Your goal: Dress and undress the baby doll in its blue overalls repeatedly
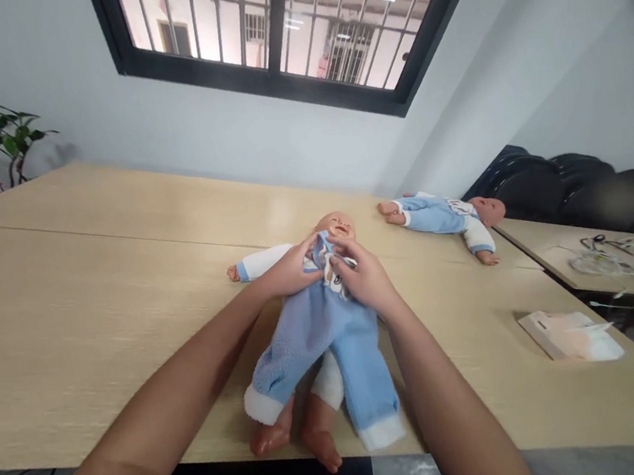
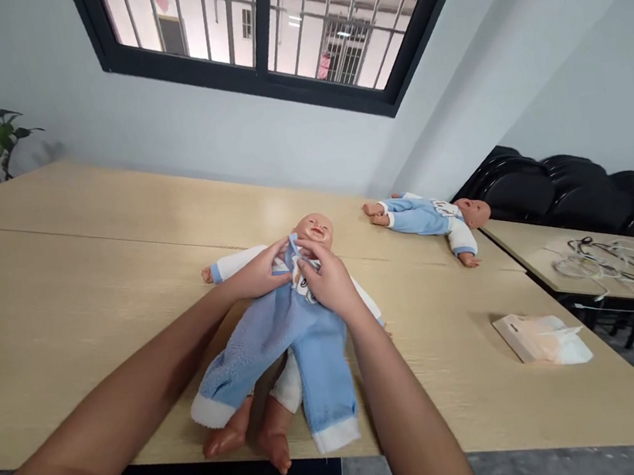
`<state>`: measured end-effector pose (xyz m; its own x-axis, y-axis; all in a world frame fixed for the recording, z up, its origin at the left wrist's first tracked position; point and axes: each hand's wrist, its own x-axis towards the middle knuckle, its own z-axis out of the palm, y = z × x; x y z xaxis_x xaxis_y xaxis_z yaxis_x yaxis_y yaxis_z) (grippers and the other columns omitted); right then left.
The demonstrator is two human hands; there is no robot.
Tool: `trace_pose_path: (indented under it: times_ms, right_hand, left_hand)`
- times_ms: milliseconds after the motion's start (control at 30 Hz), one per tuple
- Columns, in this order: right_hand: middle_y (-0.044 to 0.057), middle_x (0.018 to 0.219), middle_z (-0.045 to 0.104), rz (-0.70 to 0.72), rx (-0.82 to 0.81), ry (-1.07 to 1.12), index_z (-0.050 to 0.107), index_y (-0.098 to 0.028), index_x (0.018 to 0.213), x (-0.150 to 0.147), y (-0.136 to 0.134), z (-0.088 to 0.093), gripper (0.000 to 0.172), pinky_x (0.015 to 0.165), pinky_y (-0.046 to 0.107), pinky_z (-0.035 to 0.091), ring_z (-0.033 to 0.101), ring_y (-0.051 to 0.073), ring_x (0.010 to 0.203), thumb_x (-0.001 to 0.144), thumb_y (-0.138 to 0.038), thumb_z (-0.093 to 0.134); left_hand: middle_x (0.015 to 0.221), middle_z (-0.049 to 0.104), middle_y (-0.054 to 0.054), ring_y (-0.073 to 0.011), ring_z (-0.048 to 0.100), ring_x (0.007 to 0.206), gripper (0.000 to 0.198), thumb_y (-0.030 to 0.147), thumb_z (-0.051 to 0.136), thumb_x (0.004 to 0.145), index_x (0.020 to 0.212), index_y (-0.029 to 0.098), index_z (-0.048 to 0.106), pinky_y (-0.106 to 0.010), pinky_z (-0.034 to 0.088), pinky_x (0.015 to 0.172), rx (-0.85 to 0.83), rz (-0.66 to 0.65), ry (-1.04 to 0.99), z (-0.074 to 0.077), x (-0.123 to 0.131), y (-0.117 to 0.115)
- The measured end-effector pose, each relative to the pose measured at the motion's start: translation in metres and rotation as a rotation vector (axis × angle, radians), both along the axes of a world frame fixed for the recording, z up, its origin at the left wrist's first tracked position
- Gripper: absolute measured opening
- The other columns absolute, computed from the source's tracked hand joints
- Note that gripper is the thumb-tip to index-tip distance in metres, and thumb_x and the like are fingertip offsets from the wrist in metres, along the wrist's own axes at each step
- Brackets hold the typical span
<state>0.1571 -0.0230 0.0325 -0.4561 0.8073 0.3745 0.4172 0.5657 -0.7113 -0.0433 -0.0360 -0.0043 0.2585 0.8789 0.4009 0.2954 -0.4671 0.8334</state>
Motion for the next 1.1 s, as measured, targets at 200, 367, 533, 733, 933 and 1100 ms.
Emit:
trace_pose_path:
  times_ms: [200,367,533,733,933,1100]
  right_hand:
    - [0.012,0.134,0.067,-0.004,0.134,0.162,0.052,-0.026,0.148,0.012,-0.013,-0.011,0.052,0.094,0.043,0.056,0.069,0.026,0.107,0.103,-0.052,0.049]
    - [0.005,0.091,0.076,-0.09,0.052,0.128,0.075,-0.022,0.102,0.026,-0.011,-0.018,0.034,0.078,0.036,0.055,0.068,0.021,0.079,0.097,-0.053,0.06]
    - [-0.004,0.066,0.06,-0.153,-0.144,0.518,0.071,-0.024,0.093,0.022,-0.017,-0.012,0.036,0.061,0.028,0.052,0.058,0.014,0.058,0.087,-0.059,0.072]
    - [-0.008,0.06,0.046,-0.178,-0.226,0.786,0.061,-0.026,0.092,0.019,-0.016,-0.004,0.041,0.051,0.021,0.047,0.055,0.011,0.051,0.086,-0.065,0.071]
    - [-0.01,0.053,0.042,0.027,-0.473,0.749,0.063,-0.026,0.099,0.033,-0.018,0.002,0.051,0.033,0.02,0.022,0.029,0.007,0.034,0.085,-0.075,0.064]
    - [0.001,0.079,0.071,0.29,-0.476,0.252,0.073,-0.02,0.111,0.028,-0.028,0.001,0.069,0.053,0.026,0.049,0.06,0.014,0.058,0.072,-0.076,0.077]
  left_hand:
    - [0.104,0.072,-0.008,-0.0185,0.067,0.096,0.037,0.037,0.068,0.091,0.119,0.014,0.065,-0.03,0.052,0.089,-0.191,-0.029,-0.441,0.015,-0.022,0.004]
    - [0.062,0.043,0.006,-0.0144,0.06,0.068,0.025,0.042,0.064,0.093,0.091,0.018,0.061,-0.029,0.051,0.077,-0.228,-0.102,-0.758,0.027,-0.03,0.005]
    - [0.069,0.048,0.005,-0.009,0.042,0.053,0.042,0.061,0.063,0.092,0.09,0.018,0.061,-0.027,0.045,0.064,-0.312,-0.278,-0.485,0.039,-0.025,-0.01]
    - [0.076,0.067,0.002,-0.0172,0.059,0.071,0.054,0.067,0.084,0.065,0.087,0.019,0.075,-0.026,0.041,0.065,-0.305,-0.236,0.405,0.053,-0.028,-0.025]
    - [0.115,0.076,-0.006,-0.0253,0.068,0.105,0.063,0.071,0.059,0.09,0.122,0.018,0.073,-0.032,0.051,0.089,-0.159,-0.25,0.03,0.054,-0.025,-0.025]
    - [0.125,0.073,-0.012,-0.03,0.065,0.121,0.068,0.07,0.058,0.092,0.129,0.014,0.069,-0.039,0.048,0.105,-0.097,-0.168,-0.052,0.048,-0.012,-0.026]
